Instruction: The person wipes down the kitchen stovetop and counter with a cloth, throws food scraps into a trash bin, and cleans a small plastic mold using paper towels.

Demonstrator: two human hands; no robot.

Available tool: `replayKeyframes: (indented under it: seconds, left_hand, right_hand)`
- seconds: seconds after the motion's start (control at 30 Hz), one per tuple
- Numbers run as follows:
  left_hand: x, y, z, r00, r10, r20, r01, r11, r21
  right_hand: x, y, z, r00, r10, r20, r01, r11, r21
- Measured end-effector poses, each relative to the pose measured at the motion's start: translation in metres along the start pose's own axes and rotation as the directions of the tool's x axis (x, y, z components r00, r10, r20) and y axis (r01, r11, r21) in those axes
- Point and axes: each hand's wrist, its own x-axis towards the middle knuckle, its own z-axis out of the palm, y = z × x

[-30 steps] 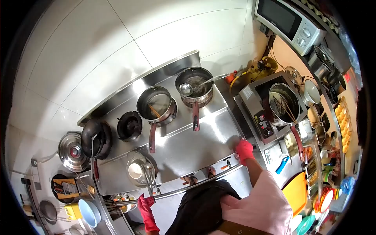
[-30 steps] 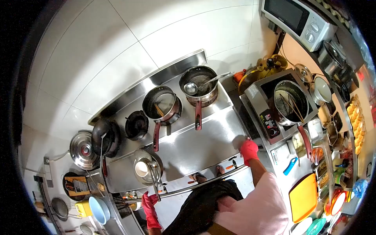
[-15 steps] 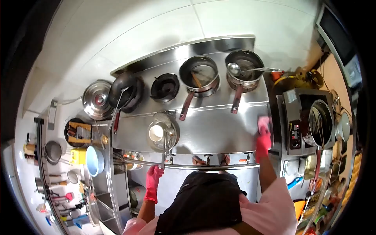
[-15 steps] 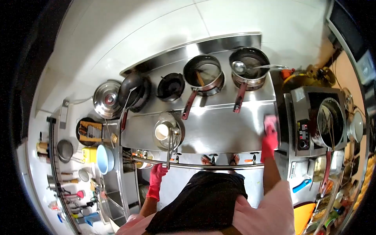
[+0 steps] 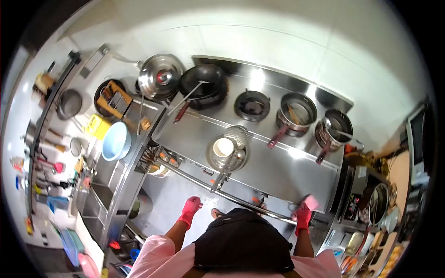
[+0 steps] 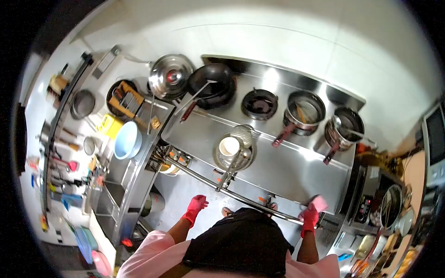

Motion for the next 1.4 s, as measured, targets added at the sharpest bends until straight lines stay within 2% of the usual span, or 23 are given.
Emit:
replayKeyframes:
  seconds: [0.03,0.1,0.17,0.3,0.4,0.5,0.57,0.63,0.67,0.7,0.77,0.83,0.9,1.0,1.1,1.17,1.2,1.23,1.27,1.3,1.33,1.37,1.4]
  left_hand:
    - [-0.006,-0.012,-0.013,0.999,-0.053,0.008,0.053,0.998,-0.018]
    - [-0.007,-0.064,-0.045,0.994,-0.113,-0.001,0.113,0.992,-0.055]
    - [-0.015,-0.115,-0.079,0.968,-0.250,-0.026,0.246,0.964,-0.099]
    - [-0.049,-0.210,-0.149,0.867,-0.498,0.002,0.465,0.808,-0.362]
    - [-0.081,-0.265,-0.185,0.845,-0.534,-0.006,0.466,0.743,-0.480]
    - [-0.104,-0.297,-0.204,0.820,-0.569,-0.068,0.440,0.702,-0.560]
    - [-0.113,-0.302,-0.209,0.820,-0.558,-0.127,0.383,0.700,-0.602]
    - [-0.114,-0.303,-0.212,0.808,-0.568,-0.159,0.345,0.674,-0.653]
    - [-0.117,-0.301,-0.211,0.800,-0.573,-0.176,0.320,0.657,-0.683]
    - [-0.116,-0.299,-0.210,0.791,-0.580,-0.196,0.293,0.640,-0.711]
    - [-0.120,-0.304,-0.205,0.812,-0.534,-0.236,0.155,0.586,-0.795]
    - [-0.122,-0.305,-0.203,0.804,-0.565,-0.185,0.163,0.508,-0.846]
    - [-0.130,-0.307,-0.195,0.774,-0.603,-0.193,0.144,0.465,-0.874]
    - [-0.136,-0.308,-0.194,0.721,-0.675,-0.158,0.211,0.431,-0.878]
    - [-0.135,-0.302,-0.209,0.701,-0.707,-0.099,0.270,0.391,-0.880]
    - [-0.131,-0.294,-0.228,0.701,-0.708,-0.086,0.287,0.390,-0.875]
    - [-0.125,-0.290,-0.241,0.706,-0.703,-0.090,0.281,0.394,-0.875]
    - [-0.119,-0.288,-0.254,0.714,-0.692,-0.105,0.261,0.402,-0.878]
    - [-0.110,-0.285,-0.268,0.717,-0.684,-0.136,0.230,0.416,-0.880]
    - [-0.101,-0.272,-0.295,0.675,-0.717,-0.176,0.207,0.413,-0.887]
    - [-0.087,-0.258,-0.315,0.645,-0.721,-0.255,0.197,0.479,-0.855]
    - [-0.073,-0.243,-0.335,0.646,-0.680,-0.347,0.136,0.549,-0.824]
    - [-0.057,-0.227,-0.353,0.651,-0.646,-0.399,0.028,0.546,-0.837]
  right_hand:
    - [0.001,-0.017,0.031,0.985,-0.138,-0.102,0.069,0.861,-0.503]
    - [-0.023,-0.085,0.093,0.985,-0.073,0.156,0.094,0.987,-0.132]
    - [-0.050,-0.145,0.166,0.954,-0.063,0.292,0.086,0.994,-0.067]
    - [-0.046,-0.158,0.310,0.806,-0.214,0.552,0.275,0.961,-0.029]
    - [-0.111,-0.200,0.427,0.754,-0.140,0.642,0.154,0.987,0.035]
    - [-0.133,-0.207,0.527,0.599,-0.072,0.797,0.005,0.996,0.087]
    - [-0.093,-0.159,0.591,0.645,-0.084,0.760,0.036,0.996,0.080]
    - [-0.095,-0.144,0.639,0.775,-0.084,0.626,0.168,0.983,-0.076]
    - [-0.074,-0.118,0.656,0.794,-0.257,0.550,0.468,0.836,-0.286]
    - [-0.042,-0.079,0.672,0.740,-0.438,0.511,0.669,0.563,-0.485]
    - [-0.041,-0.064,0.700,0.757,-0.484,0.440,0.639,0.405,-0.654]
    - [-0.058,-0.076,0.716,0.939,-0.170,0.300,0.329,0.705,-0.628]
    - [-0.115,-0.115,0.735,0.975,-0.153,0.162,0.207,0.888,-0.411]
    - [-0.090,-0.101,0.787,0.993,-0.115,-0.006,0.113,0.981,-0.158]
    - [-0.040,-0.082,0.864,0.977,-0.208,0.048,0.197,0.967,0.163]
    - [-0.038,-0.100,0.908,0.952,-0.304,0.037,0.304,0.953,0.014]
    - [-0.037,-0.108,0.929,0.934,-0.353,0.060,0.358,0.925,-0.127]
    - [-0.033,-0.115,0.946,0.885,-0.432,0.174,0.463,0.779,-0.423]
    - [-0.033,-0.123,0.961,0.769,-0.483,0.419,0.597,0.309,-0.740]
    - [-0.034,-0.129,0.975,0.628,-0.423,0.653,0.622,-0.231,-0.748]
    - [-0.035,-0.131,0.992,0.513,-0.325,0.794,0.593,-0.534,-0.602]
    - [-0.041,-0.130,1.003,0.502,-0.290,0.815,0.638,-0.511,-0.576]
    - [-0.051,-0.120,1.007,0.590,-0.380,0.712,0.732,-0.121,-0.671]
